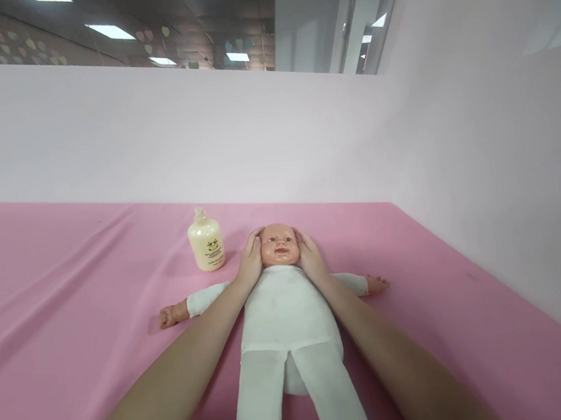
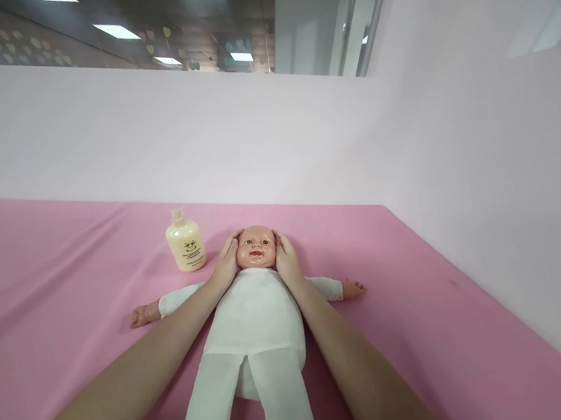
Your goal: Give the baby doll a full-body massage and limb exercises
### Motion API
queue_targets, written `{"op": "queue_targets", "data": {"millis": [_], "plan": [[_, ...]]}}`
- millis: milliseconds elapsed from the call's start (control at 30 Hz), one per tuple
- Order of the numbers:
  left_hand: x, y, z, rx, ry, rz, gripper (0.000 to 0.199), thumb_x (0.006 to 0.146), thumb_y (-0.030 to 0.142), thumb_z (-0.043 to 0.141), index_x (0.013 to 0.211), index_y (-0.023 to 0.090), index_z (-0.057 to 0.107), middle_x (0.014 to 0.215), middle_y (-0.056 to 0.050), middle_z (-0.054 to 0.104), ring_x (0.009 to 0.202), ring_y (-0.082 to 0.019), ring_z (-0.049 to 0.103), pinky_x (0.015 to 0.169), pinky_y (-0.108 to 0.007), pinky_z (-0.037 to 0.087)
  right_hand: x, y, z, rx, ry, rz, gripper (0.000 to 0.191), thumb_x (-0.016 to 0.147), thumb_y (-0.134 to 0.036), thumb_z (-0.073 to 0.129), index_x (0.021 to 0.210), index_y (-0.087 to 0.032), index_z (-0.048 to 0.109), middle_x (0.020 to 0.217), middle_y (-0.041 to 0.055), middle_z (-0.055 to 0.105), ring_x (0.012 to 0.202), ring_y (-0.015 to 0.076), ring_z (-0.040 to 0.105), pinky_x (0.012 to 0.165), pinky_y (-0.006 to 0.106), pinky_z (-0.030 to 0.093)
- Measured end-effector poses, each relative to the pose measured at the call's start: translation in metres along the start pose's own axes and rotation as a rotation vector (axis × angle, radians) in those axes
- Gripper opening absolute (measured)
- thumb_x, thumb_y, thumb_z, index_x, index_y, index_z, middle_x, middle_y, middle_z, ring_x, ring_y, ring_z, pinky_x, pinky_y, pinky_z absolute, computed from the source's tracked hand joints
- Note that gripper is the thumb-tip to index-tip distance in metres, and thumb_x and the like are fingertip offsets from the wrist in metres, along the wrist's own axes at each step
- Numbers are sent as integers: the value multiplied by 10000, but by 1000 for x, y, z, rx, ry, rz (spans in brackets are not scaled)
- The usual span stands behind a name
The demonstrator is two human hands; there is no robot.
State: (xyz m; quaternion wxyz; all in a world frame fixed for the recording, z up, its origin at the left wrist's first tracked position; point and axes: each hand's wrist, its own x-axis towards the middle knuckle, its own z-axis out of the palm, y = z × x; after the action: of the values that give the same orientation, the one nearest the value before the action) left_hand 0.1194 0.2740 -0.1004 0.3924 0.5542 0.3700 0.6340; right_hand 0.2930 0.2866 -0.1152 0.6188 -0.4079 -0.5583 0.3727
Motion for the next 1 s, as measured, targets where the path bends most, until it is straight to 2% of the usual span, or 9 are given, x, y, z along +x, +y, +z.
{"op": "queue_targets", "data": {"millis": [167, 633, 1000], "plan": [[-1, 2, 1, 2, -1, -14, 373, 988, 408, 431, 1259, 204, 583, 1401, -94, 589, 1356, -222, 504, 1218, -410, 324, 1, 1, 0, -2, 0, 9, 452, 882, -368, 513, 1300, -264, 651, 1397, 33, 650, 1347, 232, 556, 1192, 446, 381], [0, 0, -1, 6, -5, 2, 381, 976, 417, 448, 1260, 204, 586, 1400, -91, 590, 1356, -223, 502, 1215, -410, 321, -6, -17, 2, -77, 7, 29, 482, 913, -492, 511, 1308, -255, 653, 1409, 39, 639, 1351, 233, 541, 1191, 411, 372], [1, -2, -1, 2, -14, -7, 405, 981, 429, 448, 1288, 196, 575, 1409, -93, 578, 1367, -217, 491, 1217, -395, 322, -5, -15, 1, -95, 6, 21, 489, 918, -505, 502, 1316, -257, 642, 1425, 39, 626, 1360, 235, 532, 1197, 415, 362]]}}
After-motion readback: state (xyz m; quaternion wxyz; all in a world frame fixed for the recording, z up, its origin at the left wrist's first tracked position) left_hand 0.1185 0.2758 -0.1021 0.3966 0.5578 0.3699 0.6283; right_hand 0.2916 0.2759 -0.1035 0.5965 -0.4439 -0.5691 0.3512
